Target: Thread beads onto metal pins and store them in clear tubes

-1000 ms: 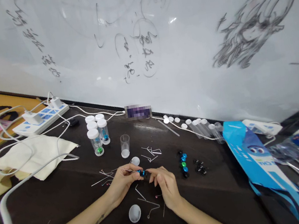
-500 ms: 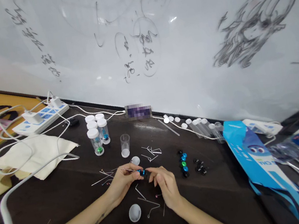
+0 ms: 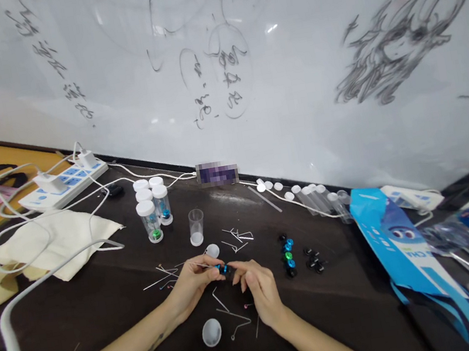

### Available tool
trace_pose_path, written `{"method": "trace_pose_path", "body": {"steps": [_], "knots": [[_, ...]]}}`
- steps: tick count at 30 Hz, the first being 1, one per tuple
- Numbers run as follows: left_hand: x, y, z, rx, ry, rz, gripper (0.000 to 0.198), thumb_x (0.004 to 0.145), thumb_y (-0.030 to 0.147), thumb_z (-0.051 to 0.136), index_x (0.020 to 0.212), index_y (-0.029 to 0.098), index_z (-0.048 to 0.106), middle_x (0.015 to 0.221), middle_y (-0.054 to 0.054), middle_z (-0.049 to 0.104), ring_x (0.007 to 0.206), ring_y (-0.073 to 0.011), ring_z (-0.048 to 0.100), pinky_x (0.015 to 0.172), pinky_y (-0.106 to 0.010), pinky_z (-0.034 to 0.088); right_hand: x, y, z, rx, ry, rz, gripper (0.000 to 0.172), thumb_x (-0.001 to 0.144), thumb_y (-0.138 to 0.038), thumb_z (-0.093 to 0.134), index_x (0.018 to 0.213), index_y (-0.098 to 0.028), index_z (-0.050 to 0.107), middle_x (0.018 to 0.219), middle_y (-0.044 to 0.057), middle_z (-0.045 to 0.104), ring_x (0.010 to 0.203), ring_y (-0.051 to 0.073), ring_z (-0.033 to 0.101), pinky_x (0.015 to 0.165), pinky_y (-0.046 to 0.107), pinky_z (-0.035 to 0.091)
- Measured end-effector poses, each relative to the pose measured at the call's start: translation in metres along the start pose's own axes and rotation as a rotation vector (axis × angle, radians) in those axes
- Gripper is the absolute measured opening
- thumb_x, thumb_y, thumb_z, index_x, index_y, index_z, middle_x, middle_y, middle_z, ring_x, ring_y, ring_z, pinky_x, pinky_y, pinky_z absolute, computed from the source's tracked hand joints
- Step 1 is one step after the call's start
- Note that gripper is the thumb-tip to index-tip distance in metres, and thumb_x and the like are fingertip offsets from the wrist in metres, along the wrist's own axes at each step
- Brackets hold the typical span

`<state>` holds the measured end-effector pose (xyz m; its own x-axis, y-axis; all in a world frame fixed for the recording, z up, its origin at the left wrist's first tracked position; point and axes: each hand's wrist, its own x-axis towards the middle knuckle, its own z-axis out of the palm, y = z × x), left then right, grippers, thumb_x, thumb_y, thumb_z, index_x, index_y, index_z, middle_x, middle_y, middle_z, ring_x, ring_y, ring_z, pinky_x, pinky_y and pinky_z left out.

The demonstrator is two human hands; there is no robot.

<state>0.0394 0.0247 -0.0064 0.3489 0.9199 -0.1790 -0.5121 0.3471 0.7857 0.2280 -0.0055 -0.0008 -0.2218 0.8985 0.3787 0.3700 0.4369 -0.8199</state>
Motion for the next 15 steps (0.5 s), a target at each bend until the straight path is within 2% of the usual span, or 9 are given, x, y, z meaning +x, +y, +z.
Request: {"method": "trace_pose_path", "body": {"steps": [2,6,11,15], "knots": [[-0.0001,-0.0004,-0.0004,-0.001,-0.003,0.001,0.02,0.064,0.02,0.085,0.08,0.013,0.076,0.072,-0.004,0.073,0.065,-0.0121,0.065,0.068,-0.021,0.05,0.0,0.0001,-0.0001,0.001,0.001,0.003,0.048,0.102,-0.044,0.026,0.108,-0.022,0.068,0.072,0.001,0.065,0.059,0.015,0.057,0.077,0.034,0.042],[-0.0001,-0.0008,-0.0011,-0.003,-0.002,0.0,0.019,0.065,0.019,0.084,0.081,0.013,0.076,0.074,-0.004,0.074,0.065,-0.0123,0.065,0.068,-0.021,0.05,0.0002,0.0003,-0.0003,0.008,-0.005,0.003,0.045,0.103,-0.042,0.026,0.117,-0.023,0.064,0.075,0.0,0.066,0.059,0.015,0.057,0.079,0.034,0.042],[-0.0003,0.0005,0.0002,-0.005,0.003,-0.001,0.019,0.064,0.019,0.085,0.079,0.013,0.076,0.071,-0.004,0.073,0.064,-0.0123,0.065,0.067,-0.021,0.05,-0.0001,0.0008,0.0002,0.006,-0.005,0.001,0.049,0.102,-0.044,0.025,0.111,-0.021,0.067,0.072,0.001,0.065,0.06,0.015,0.057,0.077,0.034,0.043],[-0.001,0.0017,0.0018,-0.008,0.007,-0.003,0.02,0.063,0.02,0.085,0.079,0.013,0.076,0.071,-0.003,0.074,0.064,-0.0122,0.065,0.067,-0.022,0.05,0.0,0.0006,0.0006,0.003,-0.007,0.007,0.047,0.102,-0.043,0.025,0.117,-0.022,0.064,0.074,0.001,0.066,0.059,0.015,0.057,0.077,0.035,0.043]]}}
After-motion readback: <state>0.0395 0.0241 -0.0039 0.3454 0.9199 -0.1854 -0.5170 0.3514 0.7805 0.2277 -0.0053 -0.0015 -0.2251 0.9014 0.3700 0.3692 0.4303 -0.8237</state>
